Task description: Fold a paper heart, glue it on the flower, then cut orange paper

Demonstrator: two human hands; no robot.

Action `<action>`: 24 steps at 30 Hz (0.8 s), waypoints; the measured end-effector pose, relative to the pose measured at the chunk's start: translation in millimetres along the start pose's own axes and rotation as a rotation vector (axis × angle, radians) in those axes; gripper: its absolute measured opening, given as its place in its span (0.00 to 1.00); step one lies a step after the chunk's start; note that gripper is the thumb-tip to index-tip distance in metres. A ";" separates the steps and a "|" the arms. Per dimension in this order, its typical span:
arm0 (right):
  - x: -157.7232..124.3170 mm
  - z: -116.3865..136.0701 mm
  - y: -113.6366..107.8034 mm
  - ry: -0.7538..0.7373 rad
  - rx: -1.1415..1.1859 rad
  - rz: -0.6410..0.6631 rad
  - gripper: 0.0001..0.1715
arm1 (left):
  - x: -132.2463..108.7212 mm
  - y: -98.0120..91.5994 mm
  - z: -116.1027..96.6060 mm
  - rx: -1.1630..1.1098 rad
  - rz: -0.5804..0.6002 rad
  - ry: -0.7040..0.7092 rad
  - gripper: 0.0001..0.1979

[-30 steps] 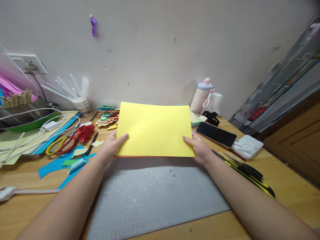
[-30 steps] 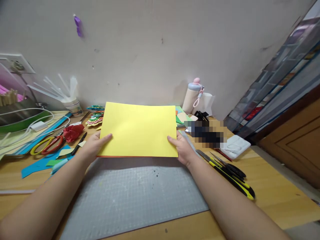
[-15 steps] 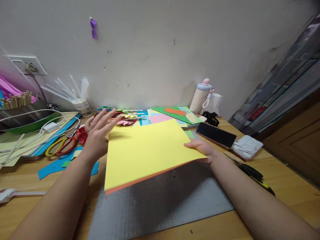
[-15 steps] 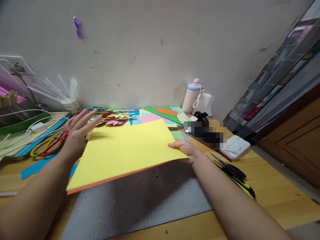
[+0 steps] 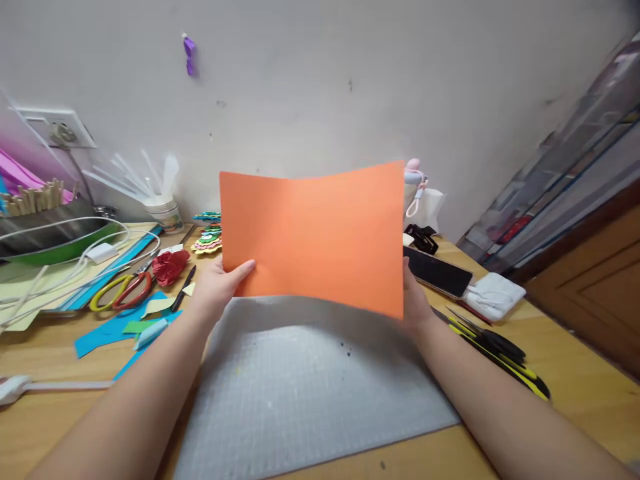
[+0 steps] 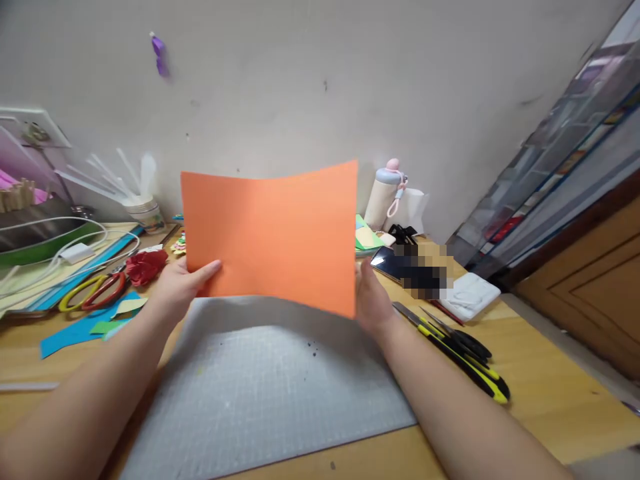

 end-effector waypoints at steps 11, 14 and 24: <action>5.9 -43.8 -41.6 0.206 -0.060 -0.298 0.18 | 6.6 4.1 45.3 0.004 0.024 -0.167 0.26; 7.1 -48.8 -43.5 0.239 -0.077 -0.283 0.16 | 7.8 4.0 51.6 0.012 0.018 -0.186 0.24; 23.3 -39.1 -60.9 0.221 -0.200 -0.296 0.10 | 5.1 26.5 47.6 -0.022 0.086 -0.223 0.18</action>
Point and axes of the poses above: each hand's wrist, its own x-axis towards the middle knuckle, its own y-axis out of the palm, z = x × y, the point moved 10 cm from there along x, towards the middle knuckle, and after that the axes turned 4 degrees about -y, right-handed, at the moved point
